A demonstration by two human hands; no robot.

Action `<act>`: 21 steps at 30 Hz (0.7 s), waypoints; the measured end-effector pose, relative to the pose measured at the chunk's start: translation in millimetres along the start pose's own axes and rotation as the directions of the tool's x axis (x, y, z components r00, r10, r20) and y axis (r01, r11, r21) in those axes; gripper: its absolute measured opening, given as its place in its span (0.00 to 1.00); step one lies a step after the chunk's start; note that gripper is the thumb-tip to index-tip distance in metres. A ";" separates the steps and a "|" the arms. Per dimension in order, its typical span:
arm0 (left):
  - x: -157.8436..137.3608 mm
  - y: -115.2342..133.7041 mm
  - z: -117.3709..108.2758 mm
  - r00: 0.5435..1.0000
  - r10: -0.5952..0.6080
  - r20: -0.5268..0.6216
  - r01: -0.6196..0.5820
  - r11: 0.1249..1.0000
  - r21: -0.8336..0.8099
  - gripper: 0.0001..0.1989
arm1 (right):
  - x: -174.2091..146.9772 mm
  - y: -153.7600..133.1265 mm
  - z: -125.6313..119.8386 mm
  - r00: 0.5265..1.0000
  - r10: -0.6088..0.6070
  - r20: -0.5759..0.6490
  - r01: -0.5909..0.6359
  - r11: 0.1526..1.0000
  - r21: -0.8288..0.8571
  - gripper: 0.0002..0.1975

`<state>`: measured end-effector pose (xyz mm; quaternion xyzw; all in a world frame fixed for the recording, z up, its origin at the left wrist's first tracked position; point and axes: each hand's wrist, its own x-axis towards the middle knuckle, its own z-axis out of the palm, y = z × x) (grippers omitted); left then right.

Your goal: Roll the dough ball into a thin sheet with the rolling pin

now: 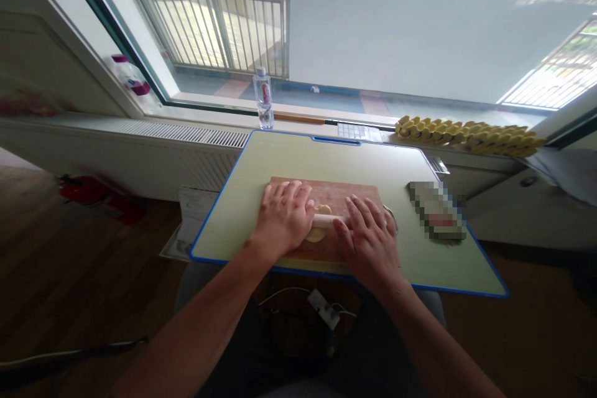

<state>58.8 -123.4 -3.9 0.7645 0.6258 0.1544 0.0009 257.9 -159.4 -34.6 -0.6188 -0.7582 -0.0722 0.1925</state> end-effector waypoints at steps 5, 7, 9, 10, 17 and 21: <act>-12.5 2.8 -3.3 1.000 0.005 0.003 -0.005 1.000 -0.015 0.24 | -13.4 -0.8 -2.3 1.000 -0.015 -0.028 0.016 0.999 0.037 0.28; -18.2 3.9 -4.5 1.000 0.005 0.003 -0.005 1.000 -0.026 0.24 | -19.6 -0.9 -3.1 0.999 -0.026 -0.046 0.028 0.999 0.044 0.28; -23.9 4.9 -5.4 1.000 0.009 0.000 -0.008 0.999 -0.034 0.24 | -25.4 -0.8 -3.6 0.998 -0.039 -0.057 0.042 0.998 0.050 0.29; -26.6 5.4 -5.7 1.000 0.012 -0.002 -0.012 0.999 -0.038 0.24 | -28.1 -0.8 -3.8 0.997 -0.045 -0.058 0.048 0.998 0.051 0.29; -42.2 7.0 -5.3 0.999 0.035 -0.026 -0.036 0.998 -0.058 0.26 | -42.0 -2.8 -6.1 0.997 -0.044 -0.057 0.047 0.998 0.052 0.29; -51.9 7.6 -3.2 0.998 0.040 -0.045 -0.043 0.997 -0.066 0.27 | -51.5 -3.0 -7.3 0.996 -0.064 -0.059 0.068 0.996 0.055 0.31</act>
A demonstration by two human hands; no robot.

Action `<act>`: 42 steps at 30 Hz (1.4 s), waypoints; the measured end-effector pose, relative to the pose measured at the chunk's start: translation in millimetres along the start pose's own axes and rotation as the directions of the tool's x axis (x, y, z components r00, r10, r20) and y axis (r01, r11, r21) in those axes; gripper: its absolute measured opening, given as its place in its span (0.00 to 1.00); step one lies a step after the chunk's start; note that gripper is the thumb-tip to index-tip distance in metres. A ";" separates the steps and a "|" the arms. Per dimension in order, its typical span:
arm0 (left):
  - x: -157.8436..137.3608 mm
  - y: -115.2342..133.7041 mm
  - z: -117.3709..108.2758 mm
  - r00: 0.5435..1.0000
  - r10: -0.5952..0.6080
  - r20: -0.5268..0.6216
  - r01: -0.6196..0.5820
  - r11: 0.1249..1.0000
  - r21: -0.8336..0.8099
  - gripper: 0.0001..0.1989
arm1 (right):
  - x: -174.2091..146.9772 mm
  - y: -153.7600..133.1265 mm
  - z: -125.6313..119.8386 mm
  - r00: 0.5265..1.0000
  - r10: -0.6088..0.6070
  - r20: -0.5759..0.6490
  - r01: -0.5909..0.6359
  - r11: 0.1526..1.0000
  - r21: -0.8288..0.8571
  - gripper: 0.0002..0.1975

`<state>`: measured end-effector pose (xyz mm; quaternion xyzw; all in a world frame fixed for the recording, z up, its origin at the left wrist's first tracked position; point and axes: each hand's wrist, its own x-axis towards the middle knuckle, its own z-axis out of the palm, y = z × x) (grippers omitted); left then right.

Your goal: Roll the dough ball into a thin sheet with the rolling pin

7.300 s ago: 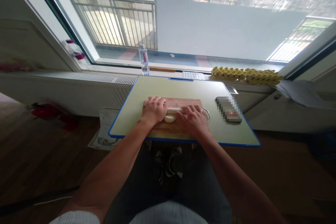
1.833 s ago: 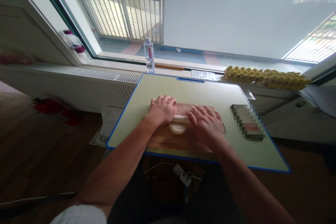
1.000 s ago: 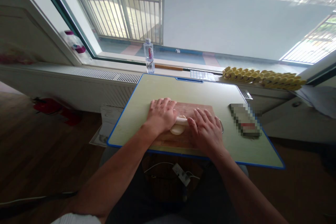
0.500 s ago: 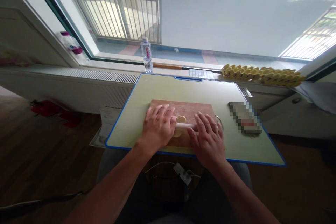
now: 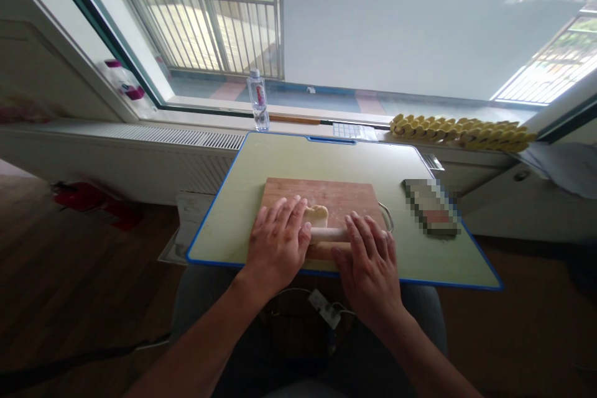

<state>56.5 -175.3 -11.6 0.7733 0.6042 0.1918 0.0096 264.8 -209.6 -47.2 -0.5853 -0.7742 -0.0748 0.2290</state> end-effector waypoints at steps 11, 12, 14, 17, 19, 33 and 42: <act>-26.1 -0.4 7.6 0.999 0.037 -0.029 -0.036 0.999 0.031 0.29 | -19.2 -8.3 0.5 1.000 -0.009 -0.008 0.009 1.000 -0.008 0.32; -25.6 0.2 6.9 0.999 0.038 -0.029 -0.037 0.999 0.032 0.29 | -18.4 -8.1 2.0 1.000 -0.006 -0.008 0.006 1.000 -0.010 0.32; -22.0 1.4 5.0 0.999 0.033 -0.022 -0.032 0.999 0.030 0.29 | -13.7 -7.6 3.6 1.000 0.008 -0.002 -0.008 1.000 -0.018 0.31; -10.6 2.2 2.2 1.000 0.006 -0.002 -0.006 1.000 0.023 0.29 | 1.1 -7.4 1.6 0.999 0.033 0.018 -0.033 0.999 -0.039 0.29; 0.0 1.9 0.9 1.000 -0.014 0.017 0.013 1.000 0.024 0.29 | 14.6 -7.2 -1.3 0.999 0.037 0.031 -0.035 0.998 -0.052 0.28; 63.5 -15.6 10.6 0.991 -0.071 0.117 0.065 0.996 0.054 0.27 | 87.4 9.0 11.1 0.985 0.058 0.163 -0.040 0.993 -0.112 0.28; 102.2 -28.3 13.4 0.951 -0.102 0.293 0.089 0.994 0.058 0.30 | 122.6 17.5 23.8 0.959 0.113 0.260 -0.077 0.986 -0.147 0.30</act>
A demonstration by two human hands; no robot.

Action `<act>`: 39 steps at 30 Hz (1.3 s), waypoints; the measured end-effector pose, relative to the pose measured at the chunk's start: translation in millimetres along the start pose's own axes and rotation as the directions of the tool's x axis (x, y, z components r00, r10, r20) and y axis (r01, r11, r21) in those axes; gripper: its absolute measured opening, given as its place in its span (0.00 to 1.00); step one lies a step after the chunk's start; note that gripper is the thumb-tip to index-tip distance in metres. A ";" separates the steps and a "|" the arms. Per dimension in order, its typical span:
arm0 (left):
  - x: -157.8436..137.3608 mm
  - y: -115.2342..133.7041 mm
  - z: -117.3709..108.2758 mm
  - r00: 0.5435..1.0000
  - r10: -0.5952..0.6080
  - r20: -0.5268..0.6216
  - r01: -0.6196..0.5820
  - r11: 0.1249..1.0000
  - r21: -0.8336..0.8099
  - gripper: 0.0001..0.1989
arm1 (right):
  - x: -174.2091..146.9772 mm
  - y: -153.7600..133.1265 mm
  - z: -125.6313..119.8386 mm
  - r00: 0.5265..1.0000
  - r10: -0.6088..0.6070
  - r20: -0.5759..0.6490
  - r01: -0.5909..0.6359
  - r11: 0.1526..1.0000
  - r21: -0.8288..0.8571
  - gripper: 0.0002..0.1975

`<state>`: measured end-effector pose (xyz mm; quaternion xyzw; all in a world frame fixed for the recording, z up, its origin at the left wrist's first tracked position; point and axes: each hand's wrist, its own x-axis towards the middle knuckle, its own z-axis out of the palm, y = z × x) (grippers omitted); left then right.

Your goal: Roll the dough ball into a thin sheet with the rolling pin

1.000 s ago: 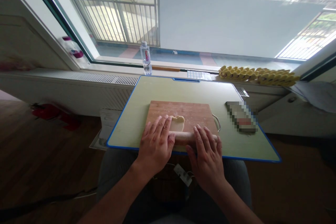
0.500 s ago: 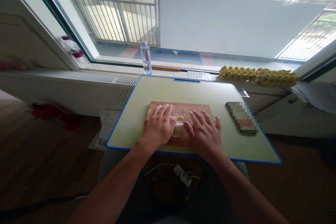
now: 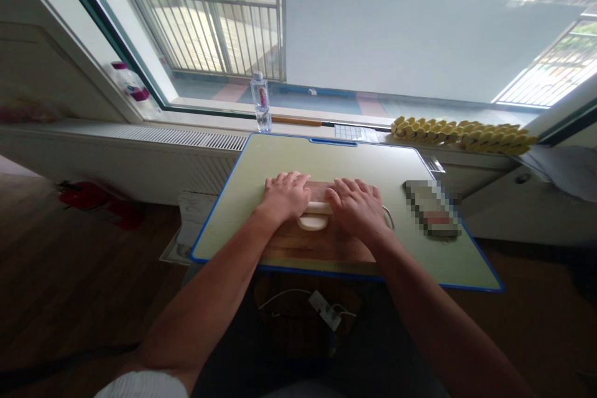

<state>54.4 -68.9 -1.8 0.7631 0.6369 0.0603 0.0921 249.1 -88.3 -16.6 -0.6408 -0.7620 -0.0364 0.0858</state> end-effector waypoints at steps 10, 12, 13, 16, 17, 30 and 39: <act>-42.8 12.6 5.8 0.982 0.028 -0.188 -0.018 0.998 0.053 0.27 | -41.1 -7.7 -9.6 1.000 0.021 -0.005 -0.021 1.000 0.003 0.30; -58.5 16.6 8.0 0.974 0.032 -0.225 -0.021 0.999 0.050 0.26 | -53.3 -9.3 -10.4 0.999 0.025 -0.020 -0.025 1.000 0.007 0.31; -63.9 17.9 8.8 0.971 0.033 -0.237 -0.023 0.999 0.045 0.26 | -57.0 -9.7 -10.4 0.999 0.026 -0.027 -0.026 1.000 0.009 0.31; -65.2 18.2 9.4 0.965 0.038 -0.259 -0.030 0.999 0.033 0.25 | -55.5 -9.6 -9.3 0.999 0.027 -0.029 -0.026 0.999 0.020 0.30; -60.5 17.1 8.9 0.964 0.041 -0.261 -0.033 0.999 0.032 0.25 | -51.1 -9.2 -9.0 0.999 0.029 -0.024 -0.028 0.999 0.023 0.30; -43.7 9.6 7.2 0.958 0.057 -0.282 -0.047 0.998 0.043 0.24 | -45.9 -15.7 -14.6 0.998 0.059 -0.028 -0.059 0.998 0.027 0.28; -89.4 14.0 12.6 0.950 0.049 -0.308 -0.059 0.998 -0.022 0.24 | -85.7 -11.4 -8.4 0.987 0.007 -0.159 0.005 0.997 0.078 0.27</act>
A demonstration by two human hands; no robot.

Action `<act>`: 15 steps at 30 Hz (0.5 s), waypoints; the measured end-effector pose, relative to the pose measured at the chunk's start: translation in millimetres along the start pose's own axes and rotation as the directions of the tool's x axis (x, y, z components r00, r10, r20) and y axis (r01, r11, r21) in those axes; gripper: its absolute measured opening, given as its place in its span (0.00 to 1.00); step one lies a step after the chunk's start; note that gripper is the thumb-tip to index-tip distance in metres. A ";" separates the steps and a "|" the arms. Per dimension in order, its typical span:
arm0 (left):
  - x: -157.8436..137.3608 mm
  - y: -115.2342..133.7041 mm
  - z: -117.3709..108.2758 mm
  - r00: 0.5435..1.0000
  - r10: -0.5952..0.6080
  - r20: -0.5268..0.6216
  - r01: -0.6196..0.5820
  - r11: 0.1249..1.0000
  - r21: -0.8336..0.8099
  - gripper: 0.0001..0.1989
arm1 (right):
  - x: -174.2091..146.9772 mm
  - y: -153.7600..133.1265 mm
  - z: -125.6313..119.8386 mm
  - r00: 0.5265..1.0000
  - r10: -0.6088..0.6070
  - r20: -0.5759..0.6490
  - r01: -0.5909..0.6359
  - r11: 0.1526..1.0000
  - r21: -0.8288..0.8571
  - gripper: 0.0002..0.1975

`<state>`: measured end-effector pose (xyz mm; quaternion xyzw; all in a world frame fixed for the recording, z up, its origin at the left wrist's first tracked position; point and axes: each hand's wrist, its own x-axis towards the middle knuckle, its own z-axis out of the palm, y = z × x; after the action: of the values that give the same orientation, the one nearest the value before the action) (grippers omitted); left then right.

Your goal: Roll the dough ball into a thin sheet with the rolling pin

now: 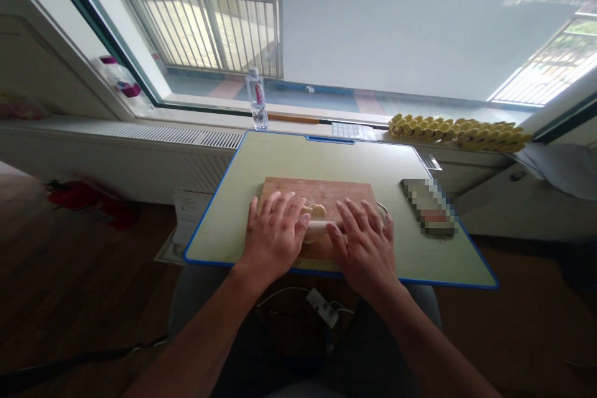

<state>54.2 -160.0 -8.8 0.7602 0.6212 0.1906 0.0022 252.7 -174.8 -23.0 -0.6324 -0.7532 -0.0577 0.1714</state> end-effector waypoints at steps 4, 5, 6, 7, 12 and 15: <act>28.7 -7.2 7.0 1.000 -0.009 0.018 0.009 1.000 0.026 0.25 | 30.1 -3.0 2.9 0.993 0.079 0.090 -0.078 0.997 -0.016 0.29; 38.1 -9.6 9.2 0.999 -0.013 0.029 0.012 0.999 0.037 0.25 | 39.2 -3.3 3.9 0.989 0.087 0.115 -0.085 0.996 -0.022 0.29; 47.4 -12.0 11.3 0.999 -0.020 0.046 0.018 0.999 0.045 0.25 | 48.1 -3.2 5.0 0.987 0.089 0.137 -0.086 0.996 -0.028 0.30; 56.4 -14.5 13.2 0.997 -0.028 0.066 0.024 0.998 0.050 0.25 | 56.2 -2.8 6.3 0.984 0.089 0.154 -0.085 0.996 -0.035 0.30; 87.7 -25.2 18.9 0.985 -0.052 0.167 0.045 0.998 0.045 0.27 | 81.8 0.8 12.2 0.978 0.078 0.195 -0.066 0.996 -0.066 0.31; 90.6 -26.5 19.3 0.982 -0.063 0.177 0.056 0.997 0.044 0.27 | 83.3 0.7 11.5 0.975 0.081 0.209 -0.068 0.995 -0.068 0.31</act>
<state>49.0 -63.8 -7.1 0.7550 0.6447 0.1095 0.0485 239.5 -93.5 -6.2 -0.6676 -0.7409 -0.0064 0.0733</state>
